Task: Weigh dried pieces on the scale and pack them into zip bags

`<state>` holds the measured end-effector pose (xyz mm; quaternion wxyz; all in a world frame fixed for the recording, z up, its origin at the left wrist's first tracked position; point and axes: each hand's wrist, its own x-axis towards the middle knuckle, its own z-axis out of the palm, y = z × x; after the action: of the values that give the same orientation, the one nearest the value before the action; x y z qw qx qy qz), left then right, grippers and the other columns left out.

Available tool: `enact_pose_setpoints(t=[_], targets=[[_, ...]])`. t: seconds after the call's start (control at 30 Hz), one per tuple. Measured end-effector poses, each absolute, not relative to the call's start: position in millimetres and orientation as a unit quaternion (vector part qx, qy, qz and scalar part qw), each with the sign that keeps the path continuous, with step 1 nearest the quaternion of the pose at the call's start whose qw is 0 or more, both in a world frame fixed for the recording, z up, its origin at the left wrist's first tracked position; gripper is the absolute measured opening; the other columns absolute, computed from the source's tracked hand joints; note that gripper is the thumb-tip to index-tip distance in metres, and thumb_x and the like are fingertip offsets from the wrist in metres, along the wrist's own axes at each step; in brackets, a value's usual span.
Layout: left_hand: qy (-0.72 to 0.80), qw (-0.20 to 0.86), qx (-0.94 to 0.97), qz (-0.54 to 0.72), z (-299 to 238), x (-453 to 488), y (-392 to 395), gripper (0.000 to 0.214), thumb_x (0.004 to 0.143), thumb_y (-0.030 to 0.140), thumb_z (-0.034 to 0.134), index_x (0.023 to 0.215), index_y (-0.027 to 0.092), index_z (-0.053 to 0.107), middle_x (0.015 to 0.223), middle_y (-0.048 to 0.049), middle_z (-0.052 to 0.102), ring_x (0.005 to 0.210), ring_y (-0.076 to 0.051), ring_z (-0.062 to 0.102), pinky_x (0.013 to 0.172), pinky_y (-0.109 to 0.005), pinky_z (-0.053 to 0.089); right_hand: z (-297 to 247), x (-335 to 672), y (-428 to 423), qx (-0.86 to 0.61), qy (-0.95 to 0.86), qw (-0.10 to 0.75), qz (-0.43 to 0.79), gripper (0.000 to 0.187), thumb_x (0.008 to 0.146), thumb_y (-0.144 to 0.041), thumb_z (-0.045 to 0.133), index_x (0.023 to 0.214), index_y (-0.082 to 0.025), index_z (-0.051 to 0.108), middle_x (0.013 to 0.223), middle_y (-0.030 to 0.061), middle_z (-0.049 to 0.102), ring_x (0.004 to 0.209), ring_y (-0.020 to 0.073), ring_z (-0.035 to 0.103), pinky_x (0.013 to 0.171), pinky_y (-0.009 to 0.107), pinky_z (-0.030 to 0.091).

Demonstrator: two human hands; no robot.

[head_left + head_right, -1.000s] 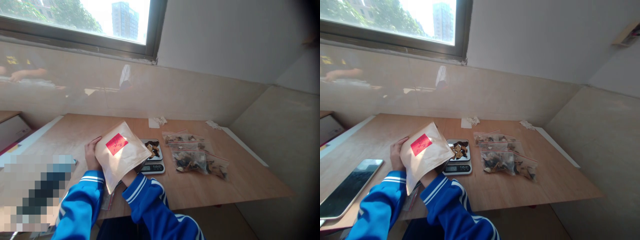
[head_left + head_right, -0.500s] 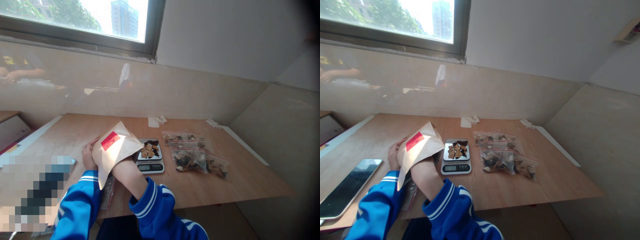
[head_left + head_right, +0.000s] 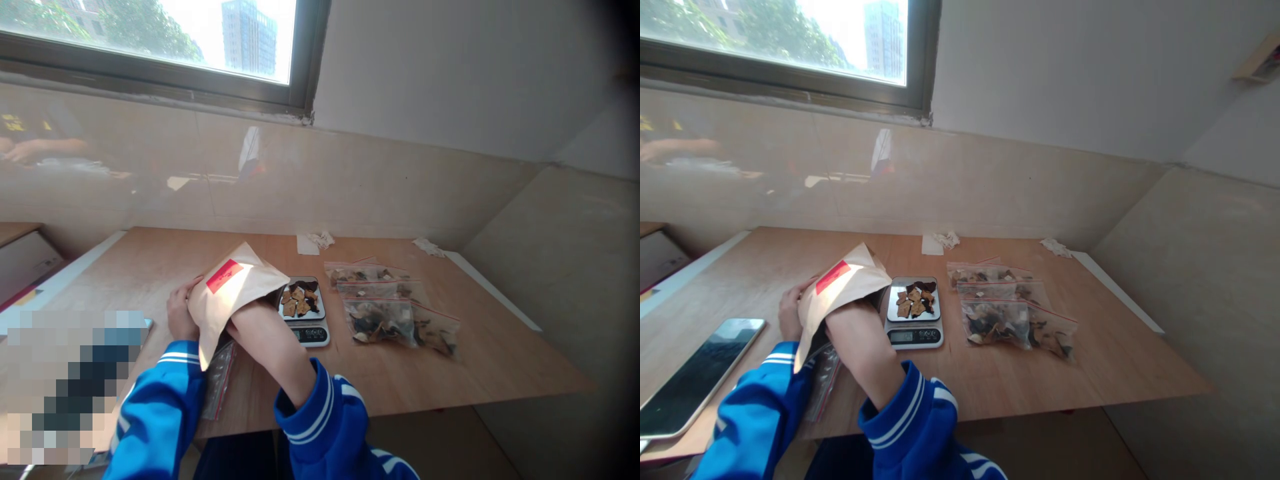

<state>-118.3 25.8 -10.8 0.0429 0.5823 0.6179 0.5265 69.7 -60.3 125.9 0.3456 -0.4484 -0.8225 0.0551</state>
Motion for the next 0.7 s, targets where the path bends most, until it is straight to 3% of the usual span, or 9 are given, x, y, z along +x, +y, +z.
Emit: enact_pose_setpoints(t=[0.1,0.17,0.27,0.37,0.5,0.6,0.7], targets=[[0.617,0.042,0.577,0.533,-13.2,-123.1,26.4,0.045,0.075,0.031,0.048,0.114,0.016,0.066,0.106,-0.0121,0.061,0.102,-0.031,0.054,0.093,-0.046,0.043,133.1,69.6,-64.8,-0.448,-0.875,0.185,-0.004,0.019,0.088,-0.008,0.054,0.090,-0.013,0.072,0.088,0.0100,0.074,0.075,0.0210,0.067,0.074,0.033,0.053],[0.626,0.039,0.570,0.531,-14.8,-125.6,26.4,0.044,0.076,0.031,0.049,0.114,0.015,0.065,0.107,-0.0121,0.061,0.102,-0.031,0.055,0.093,-0.045,0.044,135.3,72.0,-68.2,-0.429,-0.883,0.189,-0.037,0.020,0.091,-0.009,0.051,0.089,-0.014,0.071,0.087,0.0089,0.073,0.082,0.0217,0.065,0.078,0.034,0.051],[0.630,0.024,0.581,0.514,-17.2,-127.1,25.8,0.042,0.079,0.032,0.049,0.115,0.015,0.063,0.109,-0.0123,0.062,0.104,-0.030,0.056,0.094,-0.042,0.044,133.3,77.9,-69.3,-0.401,-0.879,0.252,-0.055,0.018,0.095,-0.015,0.051,0.094,-0.016,0.069,0.094,0.0066,0.072,0.095,0.0219,0.061,0.085,0.034,0.047],[0.619,0.009,0.601,0.506,-19.4,-126.9,25.1,0.041,0.080,0.034,0.050,0.113,0.013,0.062,0.110,-0.0130,0.063,0.105,-0.029,0.057,0.095,-0.042,0.044,130.3,85.6,-68.2,-0.378,-0.869,0.319,-0.033,0.020,0.097,-0.019,0.049,0.098,-0.018,0.068,0.093,0.0035,0.073,0.095,0.0192,0.060,0.085,0.033,0.046],[0.618,0.007,0.609,0.497,-21.6,-127.8,26.2,0.041,0.080,0.036,0.050,0.109,0.011,0.063,0.108,-0.0142,0.064,0.104,-0.030,0.058,0.095,-0.043,0.044,133.4,97.4,-73.1,-0.330,-0.799,0.502,0.034,0.024,0.098,-0.018,0.048,0.109,-0.023,0.068,0.104,-0.0004,0.073,0.090,0.0141,0.061,0.085,0.029,0.049],[0.634,0.023,0.594,0.495,-22.3,-127.9,28.6,0.042,0.080,0.040,0.048,0.108,0.012,0.064,0.106,-0.0133,0.065,0.103,-0.030,0.059,0.092,-0.043,0.045,131.3,111.7,-78.4,-0.346,-0.690,0.629,0.095,0.022,0.096,-0.023,0.051,0.106,-0.026,0.070,0.101,0.0002,0.074,0.088,0.0143,0.064,0.081,0.028,0.053],[0.667,0.058,0.561,0.488,-19.2,-122.9,29.4,0.047,0.077,0.049,0.051,0.105,0.014,0.065,0.104,-0.0139,0.067,0.102,-0.031,0.060,0.088,-0.042,0.047,109.5,136.7,-75.0,-0.419,-0.575,0.681,0.174,0.019,0.092,-0.030,0.057,0.101,-0.024,0.072,0.099,0.0031,0.074,0.092,0.0169,0.067,0.080,0.030,0.054]])
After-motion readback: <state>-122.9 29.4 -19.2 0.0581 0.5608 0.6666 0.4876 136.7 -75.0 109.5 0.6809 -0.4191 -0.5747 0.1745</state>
